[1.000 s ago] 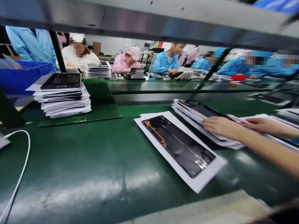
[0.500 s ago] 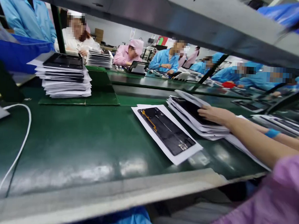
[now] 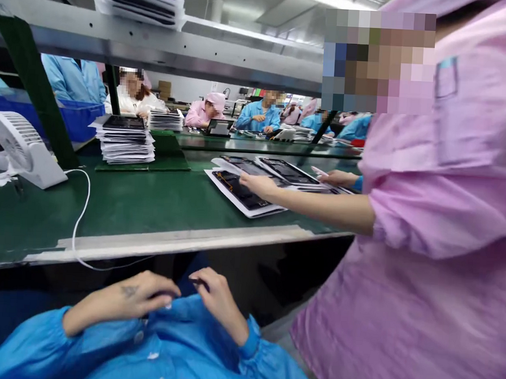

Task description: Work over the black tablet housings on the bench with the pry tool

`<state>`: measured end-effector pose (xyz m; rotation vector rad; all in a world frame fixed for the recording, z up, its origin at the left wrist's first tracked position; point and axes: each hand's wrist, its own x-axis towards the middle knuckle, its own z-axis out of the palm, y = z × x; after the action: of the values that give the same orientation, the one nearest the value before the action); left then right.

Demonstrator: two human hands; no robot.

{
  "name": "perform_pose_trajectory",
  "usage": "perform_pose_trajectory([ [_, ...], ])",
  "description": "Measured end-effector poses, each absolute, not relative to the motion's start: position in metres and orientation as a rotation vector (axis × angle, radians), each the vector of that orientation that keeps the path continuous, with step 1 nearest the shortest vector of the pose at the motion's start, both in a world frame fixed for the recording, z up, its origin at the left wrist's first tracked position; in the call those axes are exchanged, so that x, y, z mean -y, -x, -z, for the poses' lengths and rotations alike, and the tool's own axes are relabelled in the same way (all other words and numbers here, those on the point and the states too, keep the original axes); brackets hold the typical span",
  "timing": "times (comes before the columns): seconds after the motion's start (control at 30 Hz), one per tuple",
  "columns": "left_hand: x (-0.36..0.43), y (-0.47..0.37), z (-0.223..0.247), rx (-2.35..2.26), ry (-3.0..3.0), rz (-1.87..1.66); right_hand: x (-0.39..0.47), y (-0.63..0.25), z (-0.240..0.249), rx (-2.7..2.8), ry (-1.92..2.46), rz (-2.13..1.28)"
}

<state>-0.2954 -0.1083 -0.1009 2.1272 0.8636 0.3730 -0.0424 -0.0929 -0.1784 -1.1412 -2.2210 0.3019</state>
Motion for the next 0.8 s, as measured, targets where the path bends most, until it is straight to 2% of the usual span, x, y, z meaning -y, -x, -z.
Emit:
perform_pose_trajectory([
  [0.1, 0.079, 0.281, 0.057, -0.804, -1.759, -0.726, 0.095, 0.003, 0.150, 2.098, 1.221, -0.158],
  [0.23, 0.017, 0.250, 0.043, -0.880, -1.508, -0.956, 0.072, -0.040, 0.117, 2.022, 1.373, 0.115],
  [0.5, -0.106, 0.157, 0.049, -1.029, -1.150, -0.986, -0.007, -0.089, 0.077, 2.240, 1.683, 0.514],
  [0.8, -0.169, 0.074, 0.054, -0.871, -1.108, -1.001, -0.042, -0.085, 0.068, 2.580, 1.642, 0.706],
])
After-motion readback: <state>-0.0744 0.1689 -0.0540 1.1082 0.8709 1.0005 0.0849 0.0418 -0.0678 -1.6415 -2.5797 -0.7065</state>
